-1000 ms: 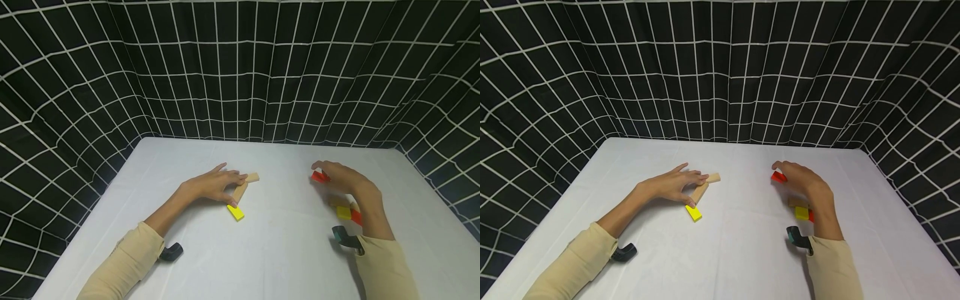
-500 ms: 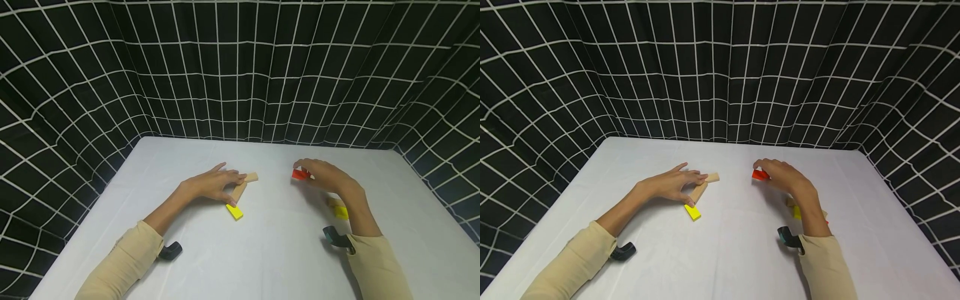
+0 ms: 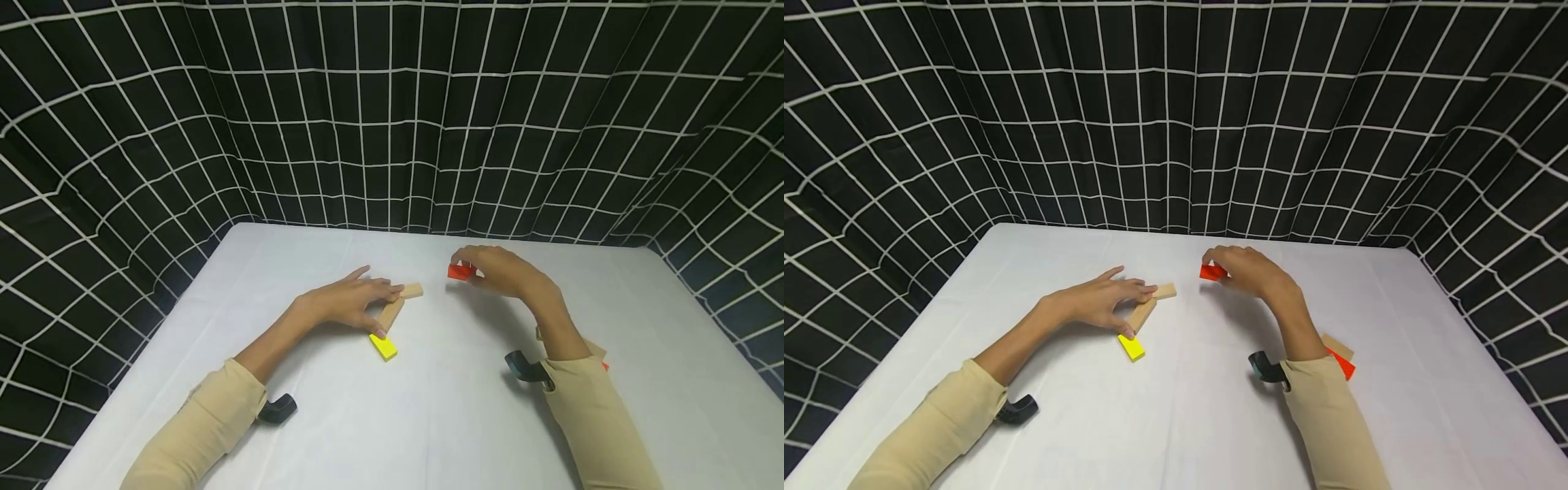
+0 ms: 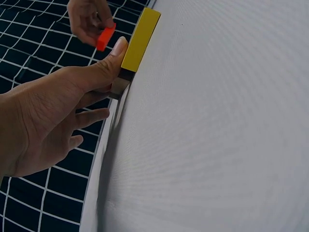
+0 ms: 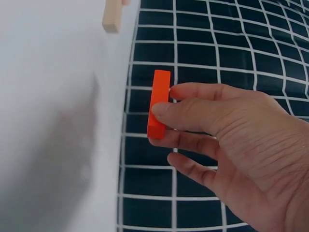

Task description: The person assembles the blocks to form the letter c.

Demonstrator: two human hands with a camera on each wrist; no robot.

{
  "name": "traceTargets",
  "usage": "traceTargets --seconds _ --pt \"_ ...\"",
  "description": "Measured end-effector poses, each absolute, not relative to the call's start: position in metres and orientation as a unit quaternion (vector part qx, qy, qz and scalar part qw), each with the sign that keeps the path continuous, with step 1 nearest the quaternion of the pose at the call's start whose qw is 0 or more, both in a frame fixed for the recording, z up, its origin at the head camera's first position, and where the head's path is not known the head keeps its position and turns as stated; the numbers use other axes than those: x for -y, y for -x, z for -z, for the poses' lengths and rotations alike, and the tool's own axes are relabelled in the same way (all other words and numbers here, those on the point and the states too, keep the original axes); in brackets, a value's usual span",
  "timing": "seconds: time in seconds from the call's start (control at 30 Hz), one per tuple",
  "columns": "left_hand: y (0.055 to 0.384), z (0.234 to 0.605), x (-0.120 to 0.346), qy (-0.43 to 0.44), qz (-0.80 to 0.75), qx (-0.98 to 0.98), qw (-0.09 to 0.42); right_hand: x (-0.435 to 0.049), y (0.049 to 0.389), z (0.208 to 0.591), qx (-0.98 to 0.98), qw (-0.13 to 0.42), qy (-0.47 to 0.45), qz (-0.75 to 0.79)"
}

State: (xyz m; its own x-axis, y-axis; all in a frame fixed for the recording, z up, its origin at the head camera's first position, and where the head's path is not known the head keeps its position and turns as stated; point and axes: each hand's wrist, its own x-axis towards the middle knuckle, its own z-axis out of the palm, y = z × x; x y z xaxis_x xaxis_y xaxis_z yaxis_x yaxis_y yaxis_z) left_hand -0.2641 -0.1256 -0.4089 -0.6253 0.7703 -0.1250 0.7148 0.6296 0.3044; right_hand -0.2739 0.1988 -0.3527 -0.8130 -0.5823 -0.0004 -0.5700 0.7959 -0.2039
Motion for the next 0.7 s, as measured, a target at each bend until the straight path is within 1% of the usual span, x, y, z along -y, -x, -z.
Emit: traceTargets --seconds 0.2,0.47,0.6,0.7 --pt "0.263 0.410 0.125 -0.413 -0.113 -0.895 0.122 -0.189 0.276 0.371 -0.939 0.039 0.327 0.099" --pt "0.264 0.412 0.126 -0.414 -0.113 -0.895 0.124 -0.174 0.278 0.388 -0.942 0.041 0.324 0.079" --pt "0.265 0.412 0.125 -0.416 -0.113 -0.894 0.120 -0.173 0.278 0.388 -0.943 0.041 0.323 0.071" --pt "0.264 0.413 0.126 -0.412 -0.116 -0.895 0.127 -0.174 0.275 0.382 -0.945 0.060 0.317 0.059"
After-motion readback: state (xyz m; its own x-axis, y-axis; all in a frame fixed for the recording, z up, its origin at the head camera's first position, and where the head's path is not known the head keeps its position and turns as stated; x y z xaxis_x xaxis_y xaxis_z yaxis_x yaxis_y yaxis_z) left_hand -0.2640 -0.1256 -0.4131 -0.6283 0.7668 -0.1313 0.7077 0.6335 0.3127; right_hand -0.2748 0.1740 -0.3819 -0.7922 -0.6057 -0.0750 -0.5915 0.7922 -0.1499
